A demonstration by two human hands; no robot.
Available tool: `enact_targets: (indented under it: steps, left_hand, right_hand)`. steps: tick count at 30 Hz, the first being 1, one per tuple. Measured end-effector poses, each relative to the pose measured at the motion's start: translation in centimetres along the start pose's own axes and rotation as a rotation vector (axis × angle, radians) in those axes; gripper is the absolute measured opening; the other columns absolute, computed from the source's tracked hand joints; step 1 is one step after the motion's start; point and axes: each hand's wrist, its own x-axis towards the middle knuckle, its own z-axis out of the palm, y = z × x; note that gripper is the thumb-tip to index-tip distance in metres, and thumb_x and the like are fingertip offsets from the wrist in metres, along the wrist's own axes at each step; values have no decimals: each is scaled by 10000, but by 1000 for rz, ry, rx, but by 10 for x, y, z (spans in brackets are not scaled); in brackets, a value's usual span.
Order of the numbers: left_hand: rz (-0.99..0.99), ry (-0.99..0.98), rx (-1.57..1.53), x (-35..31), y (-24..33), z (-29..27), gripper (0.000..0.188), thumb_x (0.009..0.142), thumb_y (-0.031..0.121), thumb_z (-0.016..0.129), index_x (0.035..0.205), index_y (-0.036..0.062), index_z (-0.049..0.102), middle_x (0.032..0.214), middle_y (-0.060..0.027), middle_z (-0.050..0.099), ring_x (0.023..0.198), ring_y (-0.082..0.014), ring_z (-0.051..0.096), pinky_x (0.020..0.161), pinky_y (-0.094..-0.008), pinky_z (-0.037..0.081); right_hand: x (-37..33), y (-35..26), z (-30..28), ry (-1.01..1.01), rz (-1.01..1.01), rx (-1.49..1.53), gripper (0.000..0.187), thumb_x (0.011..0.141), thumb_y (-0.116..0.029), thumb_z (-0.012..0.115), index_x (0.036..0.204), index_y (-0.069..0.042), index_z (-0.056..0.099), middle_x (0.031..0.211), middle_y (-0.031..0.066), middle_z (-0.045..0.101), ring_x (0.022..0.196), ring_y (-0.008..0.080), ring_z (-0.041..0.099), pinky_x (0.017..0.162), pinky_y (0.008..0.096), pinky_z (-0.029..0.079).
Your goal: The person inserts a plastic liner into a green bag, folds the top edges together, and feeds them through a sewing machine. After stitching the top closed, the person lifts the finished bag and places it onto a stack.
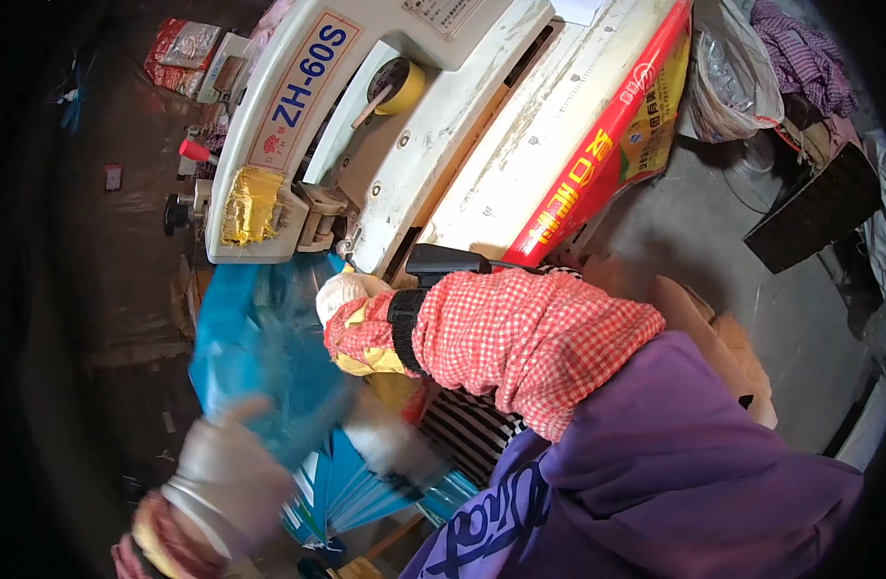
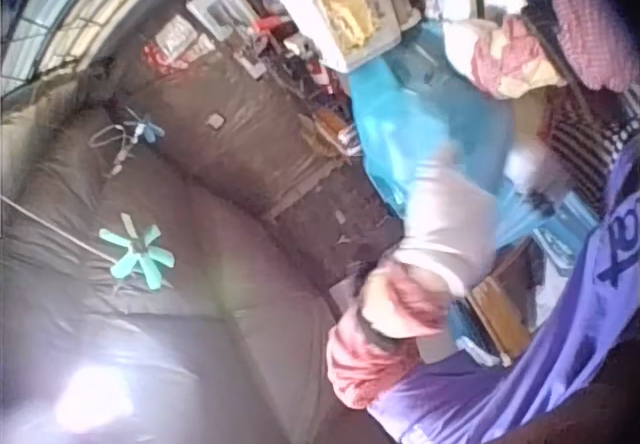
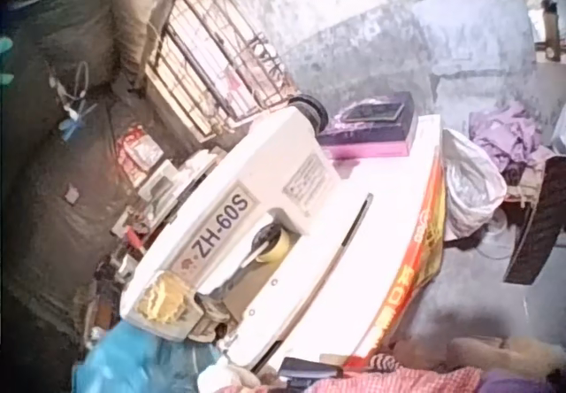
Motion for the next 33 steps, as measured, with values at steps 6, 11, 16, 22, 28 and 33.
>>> enact_targets:
  steps: [6,11,16,22,28,33]
  left_hand:
    - [-209,619,-447,88,68,-1,118,664,191,599,592,114,652,535,-51,563,648,-232,603,755,-398,481]
    - [47,-102,-15,93,-8,-42,195,767,339,583,671,209,692,579,8,597,744,-198,620,844,-340,434]
    - [-147,238,-123,32,-90,-48,441,603,490,704,560,57,641,532,-74,557,656,-245,580,958,-358,366]
    - [97,197,-708,45,26,63,100,715,217,619,647,144,627,575,4,595,681,-241,630,796,-375,487]
    - [7,480,-264,84,70,-12,98,664,156,580,590,113,533,473,-51,525,446,-215,564,455,-348,403]
    - [51,474,-320,98,39,8,119,702,187,596,647,92,551,518,-53,506,531,-252,583,537,-382,446]
  right_hand:
    - [-1,-8,-18,-230,-25,-89,284,876,-290,458,732,-64,554,680,74,577,615,234,584,600,380,486]
    - [14,-7,-23,-176,-20,-167,322,898,-340,461,796,-61,586,712,73,599,632,224,602,596,355,503]
    - [26,9,0,-1511,-222,-214,349,699,-284,717,908,-15,640,961,172,626,817,303,606,728,414,490]
    - [11,-2,-30,-733,36,-275,334,741,-289,672,845,9,565,884,187,608,673,402,555,690,479,460]
    - [22,9,5,-991,151,-158,367,751,-313,656,928,1,584,963,190,601,779,389,559,735,484,461]
    - [36,5,39,-1751,276,-245,397,758,-328,646,983,-5,598,1016,192,596,849,380,562,765,487,462]
